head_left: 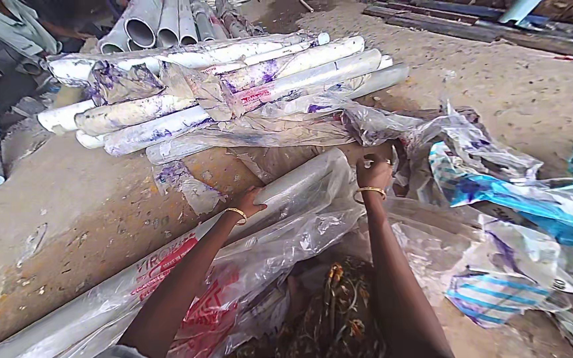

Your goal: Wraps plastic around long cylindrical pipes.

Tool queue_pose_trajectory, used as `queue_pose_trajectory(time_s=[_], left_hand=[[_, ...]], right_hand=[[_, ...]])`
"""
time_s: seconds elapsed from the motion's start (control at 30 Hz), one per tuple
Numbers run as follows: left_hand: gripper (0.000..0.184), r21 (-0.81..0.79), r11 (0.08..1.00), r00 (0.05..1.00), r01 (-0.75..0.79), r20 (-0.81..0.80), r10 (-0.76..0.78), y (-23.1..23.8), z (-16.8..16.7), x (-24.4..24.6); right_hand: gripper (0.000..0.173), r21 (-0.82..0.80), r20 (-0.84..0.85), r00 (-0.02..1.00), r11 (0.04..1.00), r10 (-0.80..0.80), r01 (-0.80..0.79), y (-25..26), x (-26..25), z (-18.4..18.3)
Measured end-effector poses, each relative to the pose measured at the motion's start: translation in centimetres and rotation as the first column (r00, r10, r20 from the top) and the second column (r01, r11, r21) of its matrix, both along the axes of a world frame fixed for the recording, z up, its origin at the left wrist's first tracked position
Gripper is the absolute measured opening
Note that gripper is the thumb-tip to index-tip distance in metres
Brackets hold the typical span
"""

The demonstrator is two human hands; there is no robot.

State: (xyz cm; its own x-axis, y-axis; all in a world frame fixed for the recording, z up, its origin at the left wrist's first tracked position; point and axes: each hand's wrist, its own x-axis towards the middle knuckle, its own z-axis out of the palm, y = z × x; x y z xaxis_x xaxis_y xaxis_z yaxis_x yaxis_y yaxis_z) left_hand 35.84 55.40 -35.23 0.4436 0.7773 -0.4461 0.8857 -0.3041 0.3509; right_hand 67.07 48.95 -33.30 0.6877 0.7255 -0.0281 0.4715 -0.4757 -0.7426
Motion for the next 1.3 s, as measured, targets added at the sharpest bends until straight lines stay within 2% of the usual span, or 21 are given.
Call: queue_pose_trajectory(time_s=[0.03,0.07,0.13,0.2,0.23,0.3,0.4,0.47,0.6,0.67,0.77,0.87,0.93,1.0,1.07,1.13,1.2,1.23,1.3], left_hand=[[0.064,0.037,0.999,0.999,-0.025,-0.031,0.026,0.1,-0.2,0.7],[0.068,0.072,0.996,0.995,-0.045,-0.085,0.051,0.2,-0.4,1.5],[0.081,0.133,0.988,0.982,-0.084,-0.157,0.105,0.2,-1.5,2.7],[0.091,0.196,0.972,0.979,-0.133,-0.128,0.160,0.0,-3.1,3.0],[0.093,0.212,0.965,0.978,-0.152,-0.111,0.179,-0.1,-3.7,3.0],[0.095,0.215,0.958,0.970,-0.188,-0.114,0.216,-0.3,-3.9,3.2],[0.099,0.183,0.958,0.947,-0.222,-0.195,0.257,-0.5,-3.7,3.6],[0.099,0.148,0.961,0.936,-0.235,-0.234,0.265,-0.2,-3.3,3.9],[0.101,0.139,0.964,0.931,-0.225,-0.260,0.255,0.2,-3.5,3.8],[0.103,0.146,0.963,0.932,-0.226,-0.256,0.258,0.2,-3.6,3.8],[0.103,0.143,0.963,0.931,-0.229,-0.259,0.259,0.2,-3.7,3.7],[0.101,0.137,0.963,0.932,-0.232,-0.250,0.261,0.1,-3.5,3.8],[0.100,0.133,0.962,0.932,-0.238,-0.248,0.265,0.1,-3.5,3.8],[0.100,0.127,0.963,0.933,-0.240,-0.245,0.264,0.0,-3.4,3.8],[0.100,0.131,0.962,0.935,-0.238,-0.237,0.263,-0.1,-3.4,3.8],[0.099,0.143,0.962,0.935,-0.234,-0.237,0.263,-0.1,-3.5,3.8],[0.099,0.153,0.960,0.936,-0.232,-0.233,0.264,-0.1,-3.7,3.7],[0.099,0.155,0.960,0.936,-0.233,-0.232,0.265,-0.1,-3.8,3.7],[0.100,0.158,0.960,0.937,-0.232,-0.228,0.265,-0.1,-4.0,3.7]], right_hand=[[0.033,0.056,0.007,1.000,0.998,-0.015,0.015,1.1,1.2,0.2],[0.037,0.038,-0.001,1.000,0.999,-0.025,0.025,2.7,2.4,0.3],[0.059,-0.162,-0.104,0.994,0.987,-0.032,0.015,6.1,4.2,-0.3],[0.076,-0.315,-0.158,0.987,0.948,0.000,-0.051,8.4,4.9,-2.2],[0.077,-0.368,-0.162,0.986,0.926,0.025,-0.084,9.0,4.8,-2.9],[0.067,-0.403,-0.142,0.986,0.905,0.083,-0.135,10.1,4.4,-4.2],[0.040,-0.336,-0.173,0.979,0.927,0.112,-0.166,10.6,4.8,-6.8],[0.032,-0.309,-0.191,0.970,0.928,0.153,-0.207,9.3,5.9,-7.3],[0.034,-0.239,-0.232,0.948,0.932,0.216,-0.271,2.6,7.2,-8.7],[0.038,-0.225,-0.258,0.937,0.928,0.237,-0.297,0.8,6.9,-8.3],[0.038,-0.160,-0.285,0.942,0.961,0.175,-0.227,2.2,7.7,-10.0],[0.035,-0.021,-0.462,0.887,0.999,0.018,-0.031,4.3,8.3,-7.5],[0.029,0.140,-0.469,0.883,0.989,0.022,0.050,5.5,8.4,-5.5],[0.022,0.232,-0.403,0.909,0.973,0.102,-0.006,7.1,8.3,-4.7],[0.022,0.141,-0.365,0.915,0.982,0.169,-0.125,8.8,7.6,-4.9],[0.030,-0.095,-0.215,0.951,0.964,0.224,-0.249,10.0,6.4,-5.7],[0.036,-0.290,-0.064,0.966,0.921,0.252,-0.260,10.2,5.1,-6.6],[0.036,-0.333,-0.021,0.969,0.912,0.248,-0.240,9.9,4.5,-7.0],[0.031,-0.315,-0.003,0.978,0.928,0.207,-0.197,9.2,4.3,-7.8]])
